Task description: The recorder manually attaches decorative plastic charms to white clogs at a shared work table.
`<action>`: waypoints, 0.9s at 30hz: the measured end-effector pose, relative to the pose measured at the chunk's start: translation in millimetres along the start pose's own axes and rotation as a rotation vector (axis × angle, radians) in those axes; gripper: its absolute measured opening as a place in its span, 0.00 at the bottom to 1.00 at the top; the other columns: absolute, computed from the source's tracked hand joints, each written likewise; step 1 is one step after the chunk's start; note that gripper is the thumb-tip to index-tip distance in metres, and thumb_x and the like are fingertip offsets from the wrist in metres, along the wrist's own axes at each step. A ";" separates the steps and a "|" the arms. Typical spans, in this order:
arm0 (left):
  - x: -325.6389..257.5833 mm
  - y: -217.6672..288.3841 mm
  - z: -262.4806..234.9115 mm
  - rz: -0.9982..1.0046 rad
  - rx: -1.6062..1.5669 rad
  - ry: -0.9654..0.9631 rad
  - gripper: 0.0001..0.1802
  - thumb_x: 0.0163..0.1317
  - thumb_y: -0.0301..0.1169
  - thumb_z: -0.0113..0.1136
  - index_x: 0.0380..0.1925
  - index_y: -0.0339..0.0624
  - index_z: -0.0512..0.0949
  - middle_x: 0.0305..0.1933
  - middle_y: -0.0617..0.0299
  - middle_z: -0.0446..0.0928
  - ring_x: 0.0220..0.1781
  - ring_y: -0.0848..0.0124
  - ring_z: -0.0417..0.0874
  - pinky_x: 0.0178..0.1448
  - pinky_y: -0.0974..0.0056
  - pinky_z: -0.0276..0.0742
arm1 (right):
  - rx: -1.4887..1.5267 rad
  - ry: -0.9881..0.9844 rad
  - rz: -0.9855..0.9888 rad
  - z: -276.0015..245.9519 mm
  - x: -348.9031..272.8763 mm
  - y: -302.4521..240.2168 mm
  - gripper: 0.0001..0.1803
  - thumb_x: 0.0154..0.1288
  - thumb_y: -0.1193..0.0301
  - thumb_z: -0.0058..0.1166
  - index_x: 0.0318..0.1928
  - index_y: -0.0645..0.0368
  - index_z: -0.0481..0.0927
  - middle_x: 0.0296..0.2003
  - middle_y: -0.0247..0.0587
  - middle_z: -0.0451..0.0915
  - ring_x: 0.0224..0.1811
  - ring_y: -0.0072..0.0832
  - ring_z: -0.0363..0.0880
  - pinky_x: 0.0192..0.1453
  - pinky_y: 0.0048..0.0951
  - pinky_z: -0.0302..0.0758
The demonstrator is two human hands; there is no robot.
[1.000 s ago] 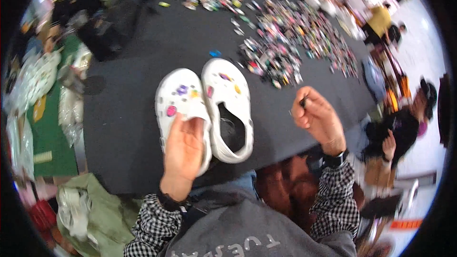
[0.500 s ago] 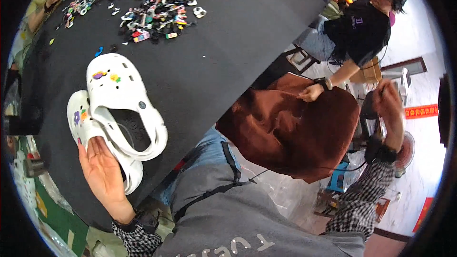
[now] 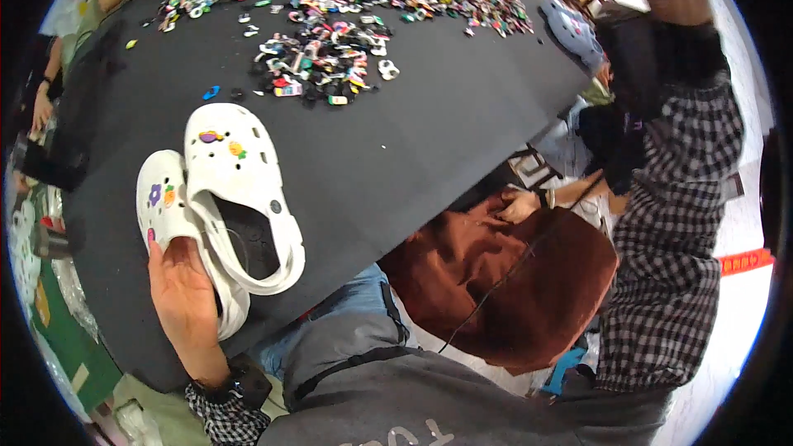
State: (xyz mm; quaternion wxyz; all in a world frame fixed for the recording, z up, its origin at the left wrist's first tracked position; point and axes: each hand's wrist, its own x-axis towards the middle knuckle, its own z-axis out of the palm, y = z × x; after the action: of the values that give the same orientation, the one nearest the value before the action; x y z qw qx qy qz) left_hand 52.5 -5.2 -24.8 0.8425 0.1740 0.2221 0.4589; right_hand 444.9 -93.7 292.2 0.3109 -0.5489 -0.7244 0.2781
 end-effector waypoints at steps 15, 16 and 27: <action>-3.0 -20.1 30.4 0.088 0.053 0.234 0.18 0.69 0.30 0.57 0.56 0.35 0.72 0.52 0.56 0.78 0.55 0.66 0.78 0.63 0.64 0.75 | 0.565 -0.155 -0.035 176.4 126.0 78.6 0.16 0.65 0.65 0.58 0.49 0.61 0.80 0.37 0.34 0.83 0.36 0.17 0.79 0.42 0.19 0.77; -3.1 -18.9 25.4 0.094 0.055 0.240 0.18 0.69 0.30 0.57 0.56 0.35 0.73 0.52 0.56 0.78 0.55 0.66 0.78 0.62 0.64 0.75 | 0.644 -0.172 -0.015 196.7 131.2 82.5 0.16 0.65 0.66 0.58 0.49 0.62 0.80 0.37 0.36 0.83 0.36 0.17 0.79 0.42 0.19 0.77; 1.2 -29.6 29.3 0.037 -0.035 0.165 0.16 0.69 0.26 0.55 0.55 0.34 0.71 0.54 0.55 0.77 0.58 0.67 0.77 0.62 0.63 0.74 | 0.808 -0.175 -0.017 285.2 131.9 105.1 0.16 0.69 0.73 0.53 0.54 0.62 0.70 0.46 0.37 0.79 0.45 0.20 0.77 0.48 0.22 0.75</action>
State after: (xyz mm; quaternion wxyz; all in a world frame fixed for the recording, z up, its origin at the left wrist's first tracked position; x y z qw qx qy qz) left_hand 89.3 -22.1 -15.1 0.8157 0.1249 0.2796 0.4908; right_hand 267.8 41.9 47.2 0.4409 -0.3511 -0.5851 0.5831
